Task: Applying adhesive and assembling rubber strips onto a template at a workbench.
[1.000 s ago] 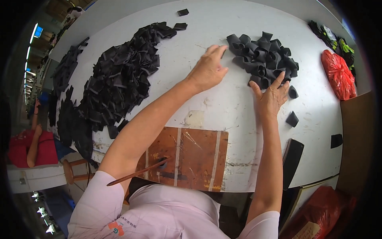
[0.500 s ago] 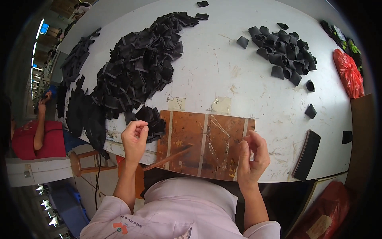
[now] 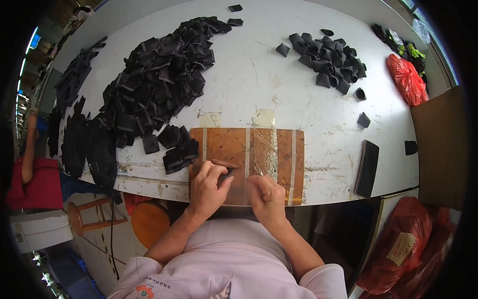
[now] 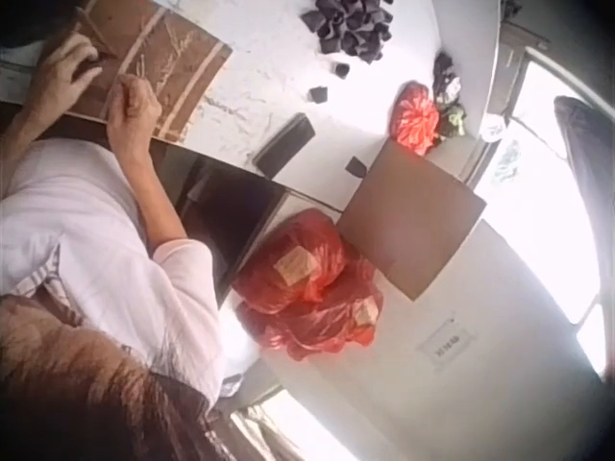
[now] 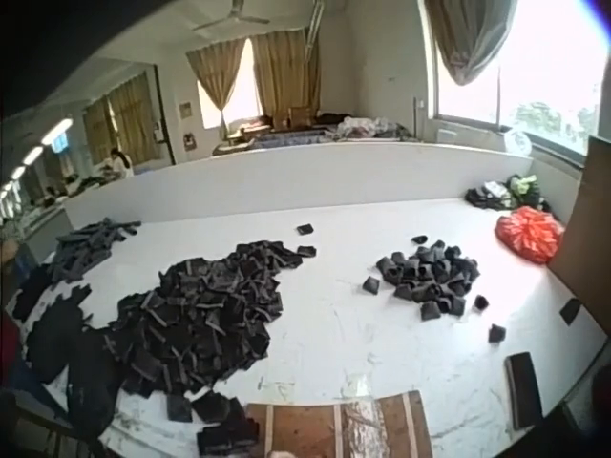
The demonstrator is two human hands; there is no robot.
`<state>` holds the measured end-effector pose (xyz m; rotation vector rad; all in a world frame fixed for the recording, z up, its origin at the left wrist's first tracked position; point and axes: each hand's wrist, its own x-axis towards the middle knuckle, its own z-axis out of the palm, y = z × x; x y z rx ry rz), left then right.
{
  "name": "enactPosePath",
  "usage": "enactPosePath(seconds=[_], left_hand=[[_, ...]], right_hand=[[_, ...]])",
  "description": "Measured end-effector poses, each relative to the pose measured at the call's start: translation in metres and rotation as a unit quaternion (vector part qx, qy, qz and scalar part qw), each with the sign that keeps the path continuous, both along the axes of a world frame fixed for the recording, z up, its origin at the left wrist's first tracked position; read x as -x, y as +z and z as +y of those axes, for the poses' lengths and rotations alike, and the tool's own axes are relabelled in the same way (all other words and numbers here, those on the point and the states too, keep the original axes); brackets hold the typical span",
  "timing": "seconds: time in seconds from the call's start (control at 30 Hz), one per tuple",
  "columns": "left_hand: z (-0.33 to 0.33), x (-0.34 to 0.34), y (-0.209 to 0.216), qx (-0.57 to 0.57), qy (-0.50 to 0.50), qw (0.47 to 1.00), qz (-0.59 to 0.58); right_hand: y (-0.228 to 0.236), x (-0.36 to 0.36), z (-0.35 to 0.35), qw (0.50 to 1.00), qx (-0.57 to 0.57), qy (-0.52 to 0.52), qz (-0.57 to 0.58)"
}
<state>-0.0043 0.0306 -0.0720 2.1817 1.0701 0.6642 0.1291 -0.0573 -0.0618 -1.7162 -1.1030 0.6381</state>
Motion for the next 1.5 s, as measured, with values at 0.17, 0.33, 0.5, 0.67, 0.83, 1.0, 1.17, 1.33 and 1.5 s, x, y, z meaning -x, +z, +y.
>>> enactPosePath(seconds=[0.17,0.33,0.5,0.67,0.83,1.0,1.17,1.33,1.5], left_hand=[[0.006,0.012,0.011,0.293,-0.008,0.932,-0.215],[-0.001,0.016,0.053,0.472,-0.037,0.826,-0.307],[-0.007,0.009,0.071,0.502,-0.017,0.749,-0.432],[-0.006,0.000,0.100,0.473,-0.043,0.720,-0.506],[0.007,-0.006,0.133,0.510,-0.104,0.653,-0.550],[0.026,-0.018,0.137,0.596,-0.188,0.528,-0.575],[0.032,-0.026,0.121,0.657,-0.110,0.431,-0.608],[0.033,-0.024,0.100,0.660,-0.104,0.444,-0.597],[0.028,-0.020,0.121,0.600,-0.186,0.512,-0.587]], right_hand=[[0.007,0.003,0.004,0.991,0.002,0.027,0.132],[0.045,0.006,0.012,0.944,-0.019,0.052,0.325],[0.071,0.012,0.012,0.955,-0.143,0.078,0.247],[0.097,0.017,0.014,0.974,-0.147,0.035,0.167],[0.132,0.011,0.028,0.972,-0.204,0.042,0.104],[0.156,-0.004,0.047,0.972,-0.159,0.084,0.151],[0.142,-0.020,0.058,0.904,-0.050,0.130,0.405],[0.112,-0.027,0.055,0.869,-0.024,0.172,0.463],[0.132,-0.034,0.064,0.890,-0.056,0.257,0.373]])
